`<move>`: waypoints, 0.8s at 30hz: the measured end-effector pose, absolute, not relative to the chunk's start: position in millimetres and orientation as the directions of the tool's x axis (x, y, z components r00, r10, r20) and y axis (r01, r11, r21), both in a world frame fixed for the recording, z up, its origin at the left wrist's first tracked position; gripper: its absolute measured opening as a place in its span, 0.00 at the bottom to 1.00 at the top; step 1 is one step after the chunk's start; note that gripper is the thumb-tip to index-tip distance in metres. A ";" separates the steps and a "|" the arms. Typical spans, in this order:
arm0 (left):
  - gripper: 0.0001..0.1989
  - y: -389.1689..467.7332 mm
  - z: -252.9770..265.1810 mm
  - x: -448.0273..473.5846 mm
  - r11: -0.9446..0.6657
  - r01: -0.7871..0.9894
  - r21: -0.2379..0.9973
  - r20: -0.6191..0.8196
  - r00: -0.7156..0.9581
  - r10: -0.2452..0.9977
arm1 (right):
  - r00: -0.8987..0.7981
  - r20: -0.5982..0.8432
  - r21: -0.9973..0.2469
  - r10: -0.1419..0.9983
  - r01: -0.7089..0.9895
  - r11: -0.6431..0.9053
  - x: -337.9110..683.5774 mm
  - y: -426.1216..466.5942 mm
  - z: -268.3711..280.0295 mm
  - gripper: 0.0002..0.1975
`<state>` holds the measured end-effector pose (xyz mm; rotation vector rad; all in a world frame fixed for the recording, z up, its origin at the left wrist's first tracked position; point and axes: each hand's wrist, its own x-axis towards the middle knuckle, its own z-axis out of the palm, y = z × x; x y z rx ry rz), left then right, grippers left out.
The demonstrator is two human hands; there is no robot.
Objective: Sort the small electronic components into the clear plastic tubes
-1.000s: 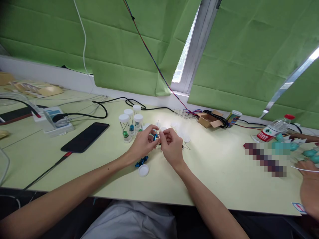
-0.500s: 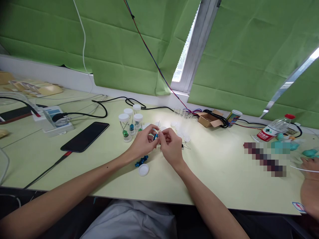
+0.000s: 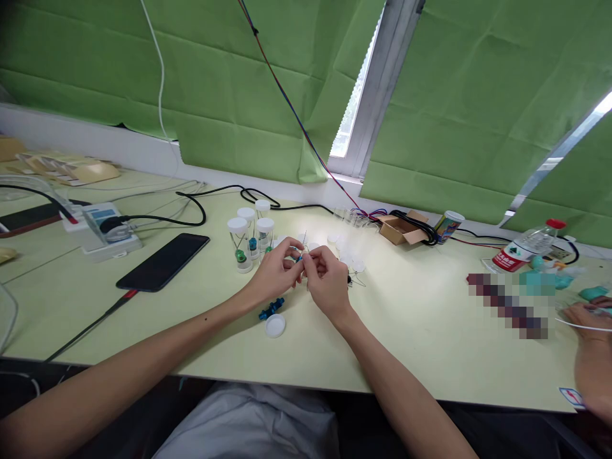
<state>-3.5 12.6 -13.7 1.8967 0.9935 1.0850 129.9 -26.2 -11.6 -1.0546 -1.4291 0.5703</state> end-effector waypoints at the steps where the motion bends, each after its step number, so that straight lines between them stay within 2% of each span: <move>1: 0.11 12.4 -13.7 -3.5 -0.442 0.265 0.857 0.343 0.349 0.872 | 0.121 0.510 -0.843 0.852 0.267 0.467 129.9 -26.1 -11.6 0.13; 24: 0.10 12.8 -15.7 -2.9 -0.422 0.236 0.875 0.327 0.354 0.876 | 0.090 0.541 -0.812 0.836 0.314 0.492 130.2 -26.4 -12.8 0.14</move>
